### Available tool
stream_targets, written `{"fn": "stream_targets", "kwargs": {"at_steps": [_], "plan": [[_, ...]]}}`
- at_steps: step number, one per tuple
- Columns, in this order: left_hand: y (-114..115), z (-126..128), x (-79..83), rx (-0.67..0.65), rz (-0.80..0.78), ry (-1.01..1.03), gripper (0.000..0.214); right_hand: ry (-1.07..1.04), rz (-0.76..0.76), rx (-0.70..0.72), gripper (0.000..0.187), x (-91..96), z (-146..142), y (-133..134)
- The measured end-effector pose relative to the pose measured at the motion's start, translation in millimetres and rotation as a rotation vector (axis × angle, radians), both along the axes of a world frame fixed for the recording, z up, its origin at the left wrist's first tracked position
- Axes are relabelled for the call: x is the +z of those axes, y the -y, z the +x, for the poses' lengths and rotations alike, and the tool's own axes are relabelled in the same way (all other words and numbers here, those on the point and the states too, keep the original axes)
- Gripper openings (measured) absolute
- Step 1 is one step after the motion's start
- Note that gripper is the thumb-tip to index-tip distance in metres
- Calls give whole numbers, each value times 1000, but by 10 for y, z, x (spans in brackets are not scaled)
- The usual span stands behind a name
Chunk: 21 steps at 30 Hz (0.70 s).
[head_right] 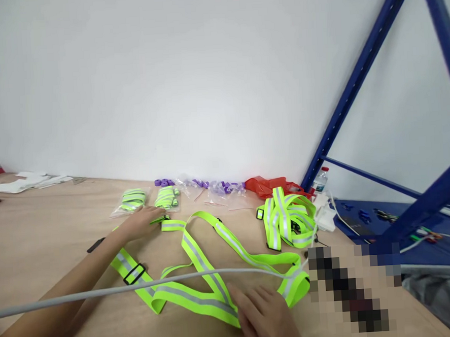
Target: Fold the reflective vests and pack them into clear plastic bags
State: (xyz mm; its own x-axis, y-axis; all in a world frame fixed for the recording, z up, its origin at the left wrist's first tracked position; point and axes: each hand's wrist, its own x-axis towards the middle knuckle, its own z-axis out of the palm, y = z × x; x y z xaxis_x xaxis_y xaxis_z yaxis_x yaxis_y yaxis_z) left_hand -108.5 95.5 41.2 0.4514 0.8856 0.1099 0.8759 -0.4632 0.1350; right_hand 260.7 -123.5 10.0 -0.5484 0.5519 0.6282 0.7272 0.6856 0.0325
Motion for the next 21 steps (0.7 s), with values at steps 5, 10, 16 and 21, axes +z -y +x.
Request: {"fn": "stream_targets", "kwargs": {"at_steps": [5,10,16,21], "plan": [[-71,189,-133,-26,8,-57,43,16,-87,-84,34,112,-186,-625],[-106,281,-172,-37,-13,-60,19,-177,-382,-300,24,181,-286,-1297],[-83,295,-220,-66,-46,23,13,-262,-489,-310,23,148,-494,-1803],[-1,247,-71,-92,-50,175,19,-287,-463,-229,29,166,-706,-1936]]}}
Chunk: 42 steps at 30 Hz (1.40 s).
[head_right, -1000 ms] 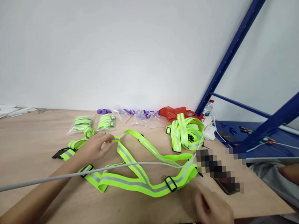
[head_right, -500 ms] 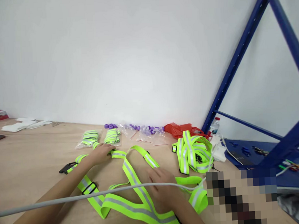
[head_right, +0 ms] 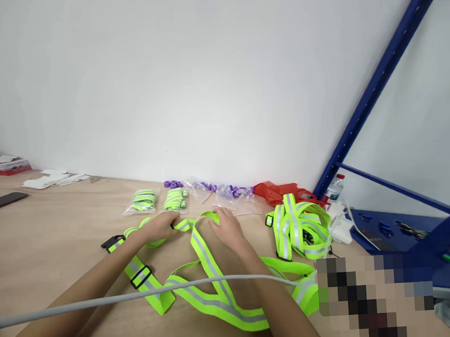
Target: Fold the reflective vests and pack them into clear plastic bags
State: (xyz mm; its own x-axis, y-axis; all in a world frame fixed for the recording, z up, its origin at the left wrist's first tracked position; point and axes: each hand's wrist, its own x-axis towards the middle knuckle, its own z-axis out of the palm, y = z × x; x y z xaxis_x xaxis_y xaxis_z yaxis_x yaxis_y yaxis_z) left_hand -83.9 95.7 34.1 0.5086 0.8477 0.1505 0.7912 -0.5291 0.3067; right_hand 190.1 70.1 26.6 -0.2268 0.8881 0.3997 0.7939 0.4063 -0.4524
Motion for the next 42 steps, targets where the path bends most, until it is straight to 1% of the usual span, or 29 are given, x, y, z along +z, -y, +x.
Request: {"fn": "stream_targets", "kwargs": {"at_steps": [4,8,9,10,11,13,16,18,20,24,26,28,30,33,36,37,39,42], "plan": [[152,-1,258,-42,8,133,21,-16,40,150,28,110,-212,101],[341,73,462,-141,-17,189,20,-53,56,376,47,199,-414,204],[376,85,492,-163,-27,193,19,-81,43,420,50,214,-446,215],[402,88,514,-178,-36,195,19,-108,20,445,49,225,-466,221],[418,81,528,-186,-42,198,18,-129,-9,448,45,234,-476,224],[426,40,541,-187,-49,203,16,-138,-58,411,31,243,-471,228],[414,-57,543,-176,-51,222,13,-94,-61,384,12,229,-447,242],[415,-119,545,-164,-51,250,13,-48,-34,368,5,199,-445,255],[430,-164,545,-142,-45,286,12,18,0,346,7,161,-456,255],[446,-201,488,-86,-5,352,11,117,33,252,17,107,-489,180],[422,-206,413,-51,33,377,12,134,21,200,18,101,-501,110],[381,-214,313,-13,77,396,11,136,-15,177,18,100,-494,35],[337,-231,204,21,113,402,10,127,-87,199,13,94,-455,-40],[285,-272,60,49,144,389,8,86,-254,300,12,74,-322,-159],[250,-313,-34,65,173,380,7,25,-396,371,31,55,-165,-274],[241,-323,-56,74,186,381,7,5,-431,380,35,52,-125,-302],[223,-332,-94,97,214,386,8,-29,-495,393,35,46,-81,-334],[205,-331,-148,122,248,394,8,-71,-561,409,37,30,-102,-323]]}}
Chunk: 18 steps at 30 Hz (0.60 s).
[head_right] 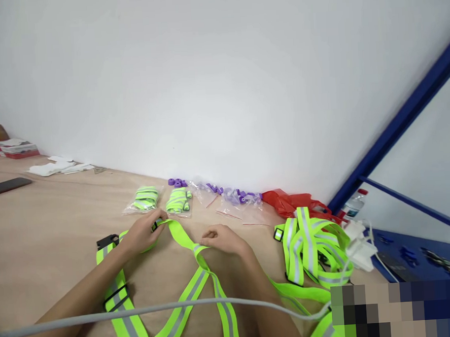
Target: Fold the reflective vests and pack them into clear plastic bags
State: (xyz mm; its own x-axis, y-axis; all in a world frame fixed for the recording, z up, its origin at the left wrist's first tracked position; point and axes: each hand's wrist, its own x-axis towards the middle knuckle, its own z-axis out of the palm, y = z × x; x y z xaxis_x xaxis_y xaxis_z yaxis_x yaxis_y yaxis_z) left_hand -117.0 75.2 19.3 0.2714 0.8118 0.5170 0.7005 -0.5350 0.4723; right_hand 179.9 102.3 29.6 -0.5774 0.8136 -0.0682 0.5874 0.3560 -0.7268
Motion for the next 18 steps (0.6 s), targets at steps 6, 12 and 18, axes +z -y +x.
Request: {"fn": "stream_targets", "kwargs": {"at_steps": [6,12,18], "plan": [[26,17,-50,18,20,32,6,43,-84,34,45,-23,-131,89],[66,48,-17,76,46,78,8,227,17,5,32,-4,-238,193],[93,40,32,138,48,96,17,329,250,-249,19,105,-294,231]]}}
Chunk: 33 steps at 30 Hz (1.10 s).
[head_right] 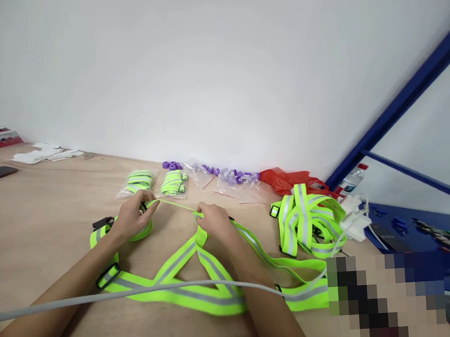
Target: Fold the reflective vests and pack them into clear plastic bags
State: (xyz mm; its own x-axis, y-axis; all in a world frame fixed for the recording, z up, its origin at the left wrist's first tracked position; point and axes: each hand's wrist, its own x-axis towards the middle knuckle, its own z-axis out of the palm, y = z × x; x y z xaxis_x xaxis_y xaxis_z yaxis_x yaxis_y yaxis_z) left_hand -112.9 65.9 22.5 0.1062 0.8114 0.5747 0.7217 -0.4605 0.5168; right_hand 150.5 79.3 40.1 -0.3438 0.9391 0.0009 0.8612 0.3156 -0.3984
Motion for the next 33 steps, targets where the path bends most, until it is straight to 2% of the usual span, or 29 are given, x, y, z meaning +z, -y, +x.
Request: {"fn": "stream_targets", "kwargs": {"at_steps": [4,9,13,16,19,24,25,29,33], "plan": [[6,-17,47,31,-23,10,22,55,122,-90,18,218,174,-19],[-14,-49,40,47,-73,3,29,50,193,-161,26,454,815,124],[-28,-30,-9,65,-170,30,36,-71,200,-266,31,408,1384,467],[-15,30,-5,7,-275,92,41,-65,115,-317,29,253,1583,690],[17,103,60,-69,-336,148,42,-101,37,-303,29,85,1539,710],[91,211,274,-116,-445,211,33,-196,28,-227,47,-56,1105,399],[109,234,325,-141,-482,241,33,-212,20,-211,45,-59,1011,330],[179,330,514,-304,-592,441,38,-263,-11,-200,14,-9,763,170],[217,463,643,-400,-583,647,47,-391,22,-207,13,160,702,249]]}}
